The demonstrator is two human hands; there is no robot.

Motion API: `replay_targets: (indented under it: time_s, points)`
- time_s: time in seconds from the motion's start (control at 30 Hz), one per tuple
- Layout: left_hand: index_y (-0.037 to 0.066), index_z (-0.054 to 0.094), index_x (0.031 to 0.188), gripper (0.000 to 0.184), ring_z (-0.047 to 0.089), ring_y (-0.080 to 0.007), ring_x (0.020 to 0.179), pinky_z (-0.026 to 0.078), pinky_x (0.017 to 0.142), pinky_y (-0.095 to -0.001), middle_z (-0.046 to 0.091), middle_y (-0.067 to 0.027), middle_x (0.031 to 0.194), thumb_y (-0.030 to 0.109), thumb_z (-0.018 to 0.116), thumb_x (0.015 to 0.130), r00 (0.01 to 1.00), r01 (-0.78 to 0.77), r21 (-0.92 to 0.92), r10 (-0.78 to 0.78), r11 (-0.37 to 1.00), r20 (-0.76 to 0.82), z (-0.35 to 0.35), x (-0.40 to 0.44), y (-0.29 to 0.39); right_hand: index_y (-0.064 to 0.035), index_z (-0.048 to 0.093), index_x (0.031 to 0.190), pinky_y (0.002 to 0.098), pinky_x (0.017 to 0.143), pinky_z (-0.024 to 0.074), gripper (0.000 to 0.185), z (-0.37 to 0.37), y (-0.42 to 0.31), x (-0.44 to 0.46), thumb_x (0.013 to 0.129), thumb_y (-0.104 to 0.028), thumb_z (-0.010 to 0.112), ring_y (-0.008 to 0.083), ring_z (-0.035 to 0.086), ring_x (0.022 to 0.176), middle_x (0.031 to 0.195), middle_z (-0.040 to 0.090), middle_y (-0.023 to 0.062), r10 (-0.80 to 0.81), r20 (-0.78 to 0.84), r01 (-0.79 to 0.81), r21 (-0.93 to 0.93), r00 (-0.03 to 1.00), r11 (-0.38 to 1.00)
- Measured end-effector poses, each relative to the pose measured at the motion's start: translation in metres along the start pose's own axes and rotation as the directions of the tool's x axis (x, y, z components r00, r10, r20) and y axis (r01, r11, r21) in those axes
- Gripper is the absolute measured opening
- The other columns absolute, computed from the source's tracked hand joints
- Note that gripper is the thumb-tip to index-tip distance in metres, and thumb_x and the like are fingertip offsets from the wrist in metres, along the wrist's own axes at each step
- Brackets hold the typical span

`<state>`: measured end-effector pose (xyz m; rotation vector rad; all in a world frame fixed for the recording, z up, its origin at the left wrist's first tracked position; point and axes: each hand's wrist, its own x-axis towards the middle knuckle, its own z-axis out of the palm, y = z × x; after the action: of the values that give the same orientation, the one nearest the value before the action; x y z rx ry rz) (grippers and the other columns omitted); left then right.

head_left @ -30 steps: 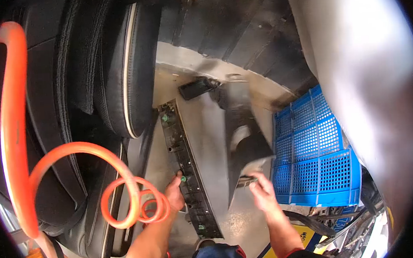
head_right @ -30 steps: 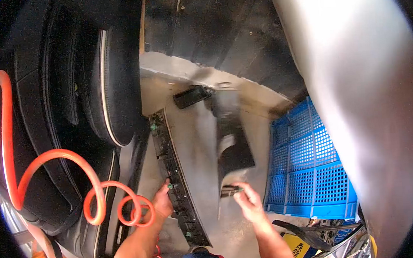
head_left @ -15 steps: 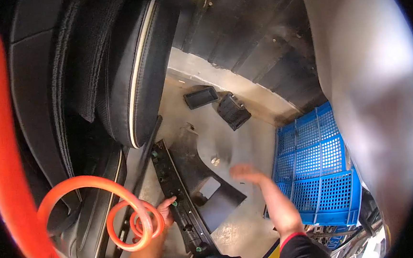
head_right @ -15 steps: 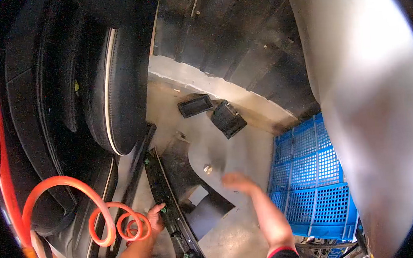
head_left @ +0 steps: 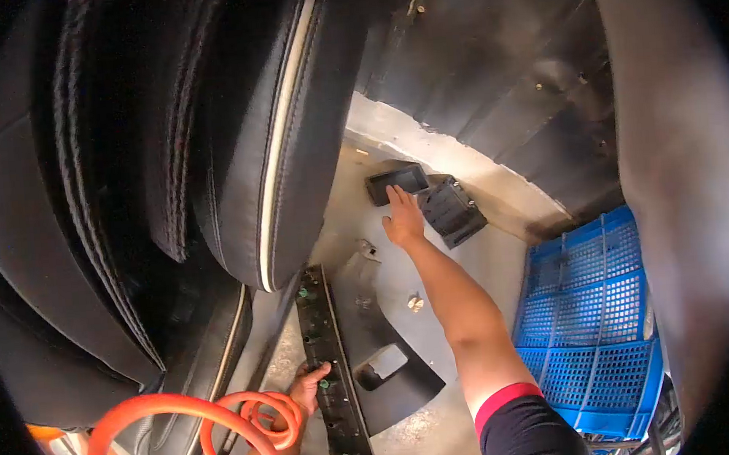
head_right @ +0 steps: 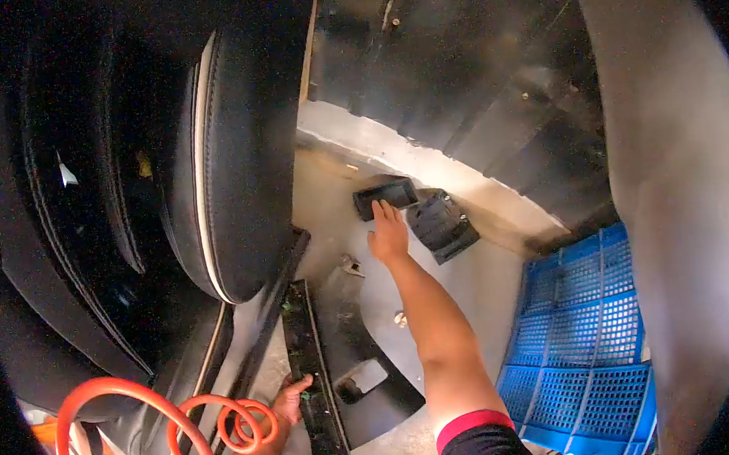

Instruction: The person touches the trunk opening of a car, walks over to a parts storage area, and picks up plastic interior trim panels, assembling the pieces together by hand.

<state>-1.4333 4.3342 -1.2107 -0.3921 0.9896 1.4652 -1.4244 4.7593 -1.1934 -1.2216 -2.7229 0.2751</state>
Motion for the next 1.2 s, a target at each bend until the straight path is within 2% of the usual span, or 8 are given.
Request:
replay_targets:
  time_s: [0.3, 0.37, 0.57, 0.63, 0.77, 0.87, 1.07, 1.2]
  points:
    - [0.009, 0.067, 0.103, 0.025, 0.066, -0.0167, 0.077, 0.054, 0.071, -0.0357, 0.068, -0.0005, 0.089, 0.017, 0.078, 0.082, 0.999, 0.037, 0.040, -0.037, 0.999, -0.004, -0.018, 0.010, -0.015, -0.0032, 0.057, 0.121, 0.0528, 0.111, 0.0323, 0.041, 0.021, -0.024, 0.003, 0.084, -0.017, 0.068, 0.0342, 0.046, 0.129, 0.127, 0.058, 0.0145, -0.011, -0.027, 0.005, -0.219, 1.000, 0.976]
    - [0.010, 0.067, 0.103, 0.024, 0.066, -0.0161, 0.077, 0.055, 0.071, -0.0357, 0.068, 0.0000, 0.088, 0.017, 0.077, 0.083, 0.999, 0.016, 0.018, -0.017, 1.000, 0.037, -0.015, 0.011, -0.012, -0.0064, 0.060, 0.102, 0.0487, 0.105, 0.0390, 0.026, 0.001, -0.032, 0.001, 0.084, -0.021, 0.071, 0.0336, 0.056, 0.112, 0.101, 0.063, 0.0123, -0.321, -0.301, 0.316, -0.068, 0.898, 0.946]
    - [0.008, 0.067, 0.101, 0.021, 0.067, -0.0163, 0.076, 0.056, 0.069, -0.0342, 0.068, -0.0006, 0.086, 0.016, 0.075, 0.085, 0.996, 0.042, 0.013, -0.043, 0.999, 0.074, -0.004, 0.004, -0.004, -0.0082, 0.058, 0.098, 0.0452, 0.067, 0.0543, 0.017, -0.079, 0.007, -0.016, 0.090, -0.022, 0.063, 0.0344, 0.065, 0.081, 0.093, 0.063, 0.0141, -0.111, -0.465, 0.069, -0.106, 0.878, 0.992]
    - [0.008, 0.067, 0.101, 0.020, 0.067, -0.0166, 0.074, 0.056, 0.069, -0.0351, 0.068, -0.0009, 0.085, 0.016, 0.075, 0.085, 0.999, -0.019, 0.019, 0.019, 1.000, 0.045, 0.002, 0.001, -0.001, -0.0106, 0.058, 0.101, 0.0466, 0.069, 0.0551, 0.010, -0.067, 0.073, -0.009, 0.092, -0.017, 0.056, 0.0338, 0.067, 0.086, 0.097, 0.064, 0.0122, 0.022, -0.390, -0.113, -0.211, 0.921, 0.971]
    - [0.009, 0.067, 0.101, 0.020, 0.067, -0.0165, 0.075, 0.057, 0.069, -0.0357, 0.068, -0.0010, 0.085, 0.015, 0.075, 0.085, 0.998, -0.028, 0.004, 0.028, 1.000, 0.063, -0.006, 0.006, -0.006, -0.0116, 0.055, 0.112, 0.0438, 0.087, 0.0502, 0.021, -0.057, 0.131, -0.032, 0.092, -0.016, 0.056, 0.0294, 0.056, 0.115, 0.110, 0.058, 0.0084, 0.230, -0.168, -0.280, -0.413, 0.959, 0.867]
    - [0.009, 0.067, 0.101, 0.021, 0.067, -0.0162, 0.075, 0.056, 0.069, -0.0355, 0.068, -0.0006, 0.086, 0.014, 0.076, 0.083, 0.998, 0.014, -0.002, -0.013, 1.000, 0.065, -0.003, 0.004, -0.005, -0.0106, 0.036, 0.148, 0.0496, 0.105, 0.0398, 0.073, -0.037, 0.122, -0.040, 0.084, -0.027, 0.067, 0.0289, 0.039, 0.136, 0.145, 0.045, 0.0104, 0.250, 0.049, -0.224, -0.303, 0.967, 0.926]
    - [0.010, 0.068, 0.101, 0.021, 0.066, -0.0170, 0.076, 0.057, 0.070, -0.0371, 0.069, -0.0006, 0.087, 0.015, 0.077, 0.083, 0.999, -0.031, -0.018, 0.032, 0.999, 0.033, -0.014, 0.010, -0.014, -0.0089, 0.022, 0.152, 0.0507, 0.107, 0.0408, 0.097, -0.043, 0.100, -0.033, 0.077, -0.037, 0.076, 0.0297, 0.036, 0.139, 0.149, 0.038, 0.0112, 0.474, 0.196, -0.434, -0.216, 0.858, 0.875]
    - [0.008, 0.067, 0.102, 0.023, 0.067, -0.0178, 0.075, 0.057, 0.069, -0.0369, 0.069, -0.0015, 0.087, 0.017, 0.077, 0.084, 0.999, -0.036, 0.011, 0.035, 0.999, 0.032, -0.004, 0.005, -0.008, -0.0077, 0.033, 0.144, 0.0423, 0.091, 0.0540, 0.077, -0.028, 0.106, -0.049, 0.080, -0.026, 0.073, 0.0288, 0.052, 0.123, 0.131, 0.052, 0.0139, 0.406, 0.079, -0.341, -0.411, 0.910, 0.845]
